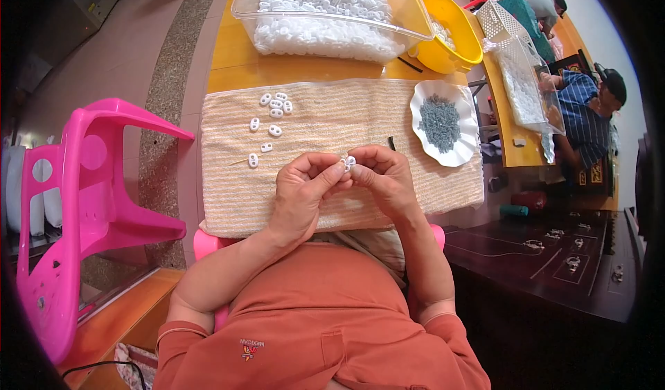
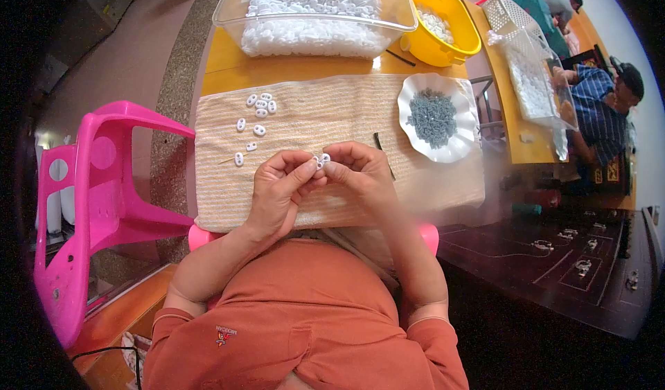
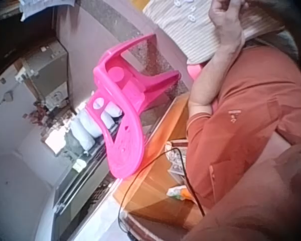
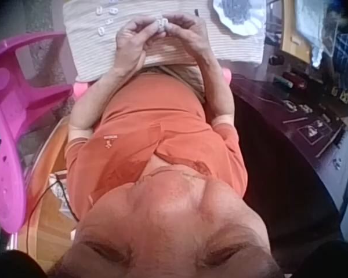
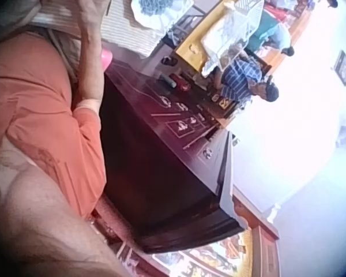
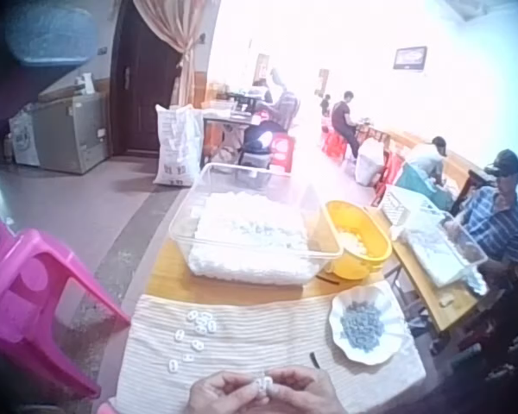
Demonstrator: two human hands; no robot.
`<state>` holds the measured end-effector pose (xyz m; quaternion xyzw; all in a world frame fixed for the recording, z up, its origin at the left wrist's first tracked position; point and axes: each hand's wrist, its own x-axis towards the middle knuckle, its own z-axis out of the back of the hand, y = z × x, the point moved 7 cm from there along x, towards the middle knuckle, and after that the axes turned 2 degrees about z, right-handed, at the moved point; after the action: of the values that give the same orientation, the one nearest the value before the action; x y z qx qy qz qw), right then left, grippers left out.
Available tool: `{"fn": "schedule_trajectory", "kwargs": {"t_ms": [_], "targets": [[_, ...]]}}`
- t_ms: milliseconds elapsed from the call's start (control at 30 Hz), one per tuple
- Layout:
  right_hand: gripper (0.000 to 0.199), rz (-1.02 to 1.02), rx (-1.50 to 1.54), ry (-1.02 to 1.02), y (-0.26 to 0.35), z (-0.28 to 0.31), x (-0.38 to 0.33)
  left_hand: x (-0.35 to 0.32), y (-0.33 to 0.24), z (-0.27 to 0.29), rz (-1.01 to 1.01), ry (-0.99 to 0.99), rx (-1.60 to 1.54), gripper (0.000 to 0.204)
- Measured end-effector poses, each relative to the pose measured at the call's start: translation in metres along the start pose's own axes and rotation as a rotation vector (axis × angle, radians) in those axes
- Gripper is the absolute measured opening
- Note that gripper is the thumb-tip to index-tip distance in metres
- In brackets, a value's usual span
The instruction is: Manually assembling small white plastic housings by inserting small beads or pins into them at a workstation.
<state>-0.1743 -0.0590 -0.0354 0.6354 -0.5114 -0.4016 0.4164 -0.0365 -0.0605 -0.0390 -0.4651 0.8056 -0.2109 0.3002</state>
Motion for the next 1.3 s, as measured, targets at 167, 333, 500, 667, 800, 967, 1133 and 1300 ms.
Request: {"fn": "schedule_trajectory", "kwargs": {"t_ms": [167, 333, 500, 667, 800, 967, 1133, 1300], "targets": [[0.026, -0.029, -0.029, -0.015, 0.002, -0.002, -0.001, 0.001, 0.0, 0.002, 0.007, -0.009, -0.008, 0.012], [0.027, -0.034, -0.076, -0.014, 0.004, -0.003, -0.002, 0.001, 0.0, 0.002, 0.017, -0.01, -0.021, 0.012], [0.027, -0.037, -0.097, -0.003, 0.003, -0.002, -0.002, 0.002, 0.001, 0.003, 0.023, -0.006, -0.022, 0.012], [0.028, -0.063, -0.052, -0.004, 0.0, 0.001, -0.002, 0.003, 0.002, 0.004, 0.047, -0.016, -0.029, 0.012], [0.028, -0.046, -0.025, -0.005, 0.006, 0.0, -0.002, 0.003, -0.001, 0.005, 0.057, -0.036, -0.009, 0.012], [0.03, -0.051, -0.091, -0.033, 0.007, 0.007, -0.002, 0.005, -0.001, 0.006, 0.079, -0.05, 0.053, 0.013], [0.031, -0.068, -0.106, -0.049, 0.01, 0.007, -0.003, 0.006, -0.002, 0.006, 0.092, -0.061, 0.069, 0.013], [0.031, -0.087, -0.102, -0.058, 0.01, 0.008, -0.003, 0.007, -0.002, 0.006, 0.102, -0.062, 0.097, 0.013]]}}
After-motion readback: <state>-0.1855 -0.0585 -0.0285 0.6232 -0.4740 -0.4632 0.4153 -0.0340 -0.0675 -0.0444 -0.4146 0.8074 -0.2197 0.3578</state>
